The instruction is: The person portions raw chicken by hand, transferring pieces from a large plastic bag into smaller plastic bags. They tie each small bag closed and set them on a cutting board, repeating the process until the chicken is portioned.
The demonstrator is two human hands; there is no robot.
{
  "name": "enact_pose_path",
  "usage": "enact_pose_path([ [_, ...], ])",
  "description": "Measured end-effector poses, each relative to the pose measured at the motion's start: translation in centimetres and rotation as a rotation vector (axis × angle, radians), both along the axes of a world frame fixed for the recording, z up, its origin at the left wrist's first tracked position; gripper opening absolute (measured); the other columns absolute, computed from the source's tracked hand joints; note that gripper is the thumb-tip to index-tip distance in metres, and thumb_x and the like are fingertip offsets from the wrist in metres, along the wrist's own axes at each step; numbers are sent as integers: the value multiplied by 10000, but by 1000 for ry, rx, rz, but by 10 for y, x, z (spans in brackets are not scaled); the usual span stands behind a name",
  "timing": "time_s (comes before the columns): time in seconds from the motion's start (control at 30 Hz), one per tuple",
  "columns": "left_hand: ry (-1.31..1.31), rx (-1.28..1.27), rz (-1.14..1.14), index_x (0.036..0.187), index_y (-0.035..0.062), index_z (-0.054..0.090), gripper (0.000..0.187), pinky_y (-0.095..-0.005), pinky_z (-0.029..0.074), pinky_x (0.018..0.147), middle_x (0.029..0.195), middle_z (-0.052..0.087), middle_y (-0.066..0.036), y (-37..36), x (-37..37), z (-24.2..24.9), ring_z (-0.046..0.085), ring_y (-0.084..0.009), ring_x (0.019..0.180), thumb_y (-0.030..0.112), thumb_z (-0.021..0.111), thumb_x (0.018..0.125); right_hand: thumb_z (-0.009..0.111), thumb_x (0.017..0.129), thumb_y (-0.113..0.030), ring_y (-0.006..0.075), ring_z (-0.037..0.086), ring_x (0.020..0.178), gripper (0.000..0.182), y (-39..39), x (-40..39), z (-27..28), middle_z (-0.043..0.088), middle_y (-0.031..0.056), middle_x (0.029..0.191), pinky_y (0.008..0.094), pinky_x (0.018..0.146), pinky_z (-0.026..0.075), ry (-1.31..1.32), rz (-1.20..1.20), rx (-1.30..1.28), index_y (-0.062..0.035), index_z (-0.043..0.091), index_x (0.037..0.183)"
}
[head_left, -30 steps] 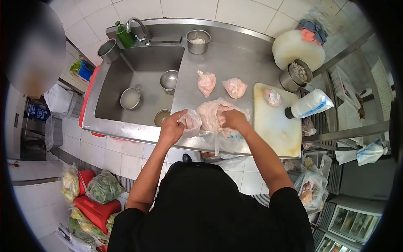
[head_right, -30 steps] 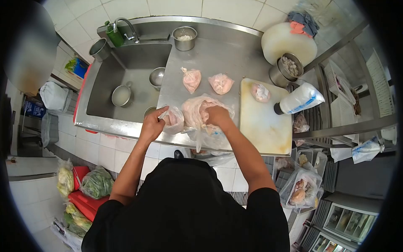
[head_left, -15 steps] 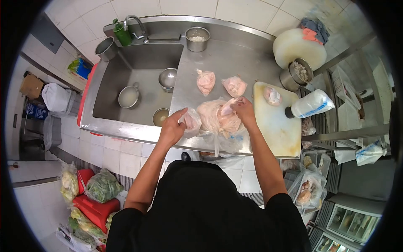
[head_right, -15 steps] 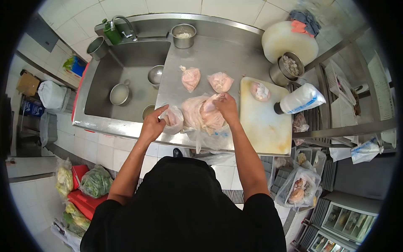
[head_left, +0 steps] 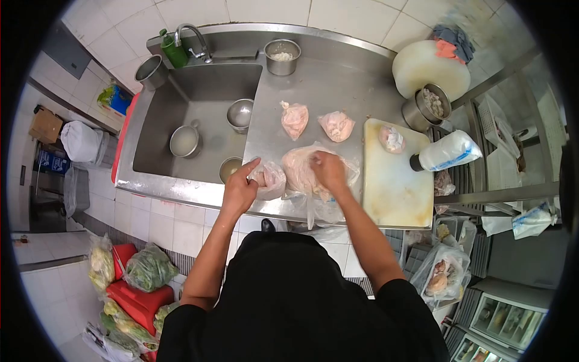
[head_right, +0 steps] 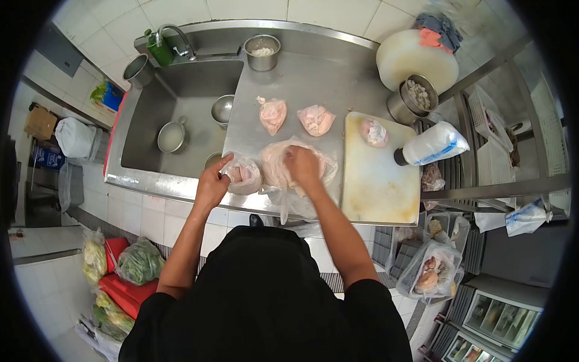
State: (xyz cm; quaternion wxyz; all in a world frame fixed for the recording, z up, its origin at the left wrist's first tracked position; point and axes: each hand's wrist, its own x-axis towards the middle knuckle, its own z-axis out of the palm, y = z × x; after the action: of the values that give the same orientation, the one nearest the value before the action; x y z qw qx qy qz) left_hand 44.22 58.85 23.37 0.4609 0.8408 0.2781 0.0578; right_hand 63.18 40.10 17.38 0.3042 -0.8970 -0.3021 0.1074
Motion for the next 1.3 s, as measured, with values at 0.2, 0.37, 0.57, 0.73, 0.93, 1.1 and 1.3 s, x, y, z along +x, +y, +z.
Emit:
enact_pose_path([
  [0.2,-15,12,-3,1356,60,606,557,-350,522,844,1306,635,-219,-2,3,-9,690,-303,891,-20,527,811,725,752,-210,344,675,1021,364,-25,15,-28,715,144,1101,448,842,553,-126,259,-486,-151,730,1110],
  [0.37,-18,-45,14,1353,54,607,558,-338,526,836,1316,630,-220,-5,3,-3,694,-293,887,-24,526,806,746,760,-227,378,682,953,347,-28,32,-37,719,160,1077,469,814,545,5,122,-407,-138,735,1095],
  [0.57,-47,0,-25,1377,50,584,574,-343,534,793,1369,596,-212,-2,6,-11,693,-276,809,-18,546,808,711,814,-223,287,699,770,304,-54,50,-6,730,169,899,394,703,529,247,-117,58,-32,721,1050],
  [0.73,-13,-42,-44,1395,63,568,593,-359,536,763,1344,617,-201,-1,14,-11,676,-252,711,-3,568,807,705,888,-243,64,551,611,238,-7,5,46,642,15,761,260,559,463,677,44,229,-36,711,1005],
  [0.93,-15,-214,111,1416,130,573,632,-345,523,661,835,703,-175,-6,11,2,644,-183,618,15,596,795,664,890,-258,298,701,749,298,67,-73,-18,724,149,957,399,697,551,317,318,264,-75,689,1123],
  [1.1,-7,-133,134,1416,144,580,642,-340,500,624,667,626,-116,1,-6,-20,575,-160,552,9,566,789,684,879,-259,325,707,820,223,45,-57,8,736,151,925,406,754,548,206,407,82,-101,743,1025],
  [1.3,-31,-173,153,1402,137,592,623,-344,505,637,720,650,-140,4,-13,-29,571,-160,569,8,537,795,625,863,-175,368,691,888,221,-19,30,-17,725,170,941,450,780,551,32,-58,24,-102,748,1031],
])
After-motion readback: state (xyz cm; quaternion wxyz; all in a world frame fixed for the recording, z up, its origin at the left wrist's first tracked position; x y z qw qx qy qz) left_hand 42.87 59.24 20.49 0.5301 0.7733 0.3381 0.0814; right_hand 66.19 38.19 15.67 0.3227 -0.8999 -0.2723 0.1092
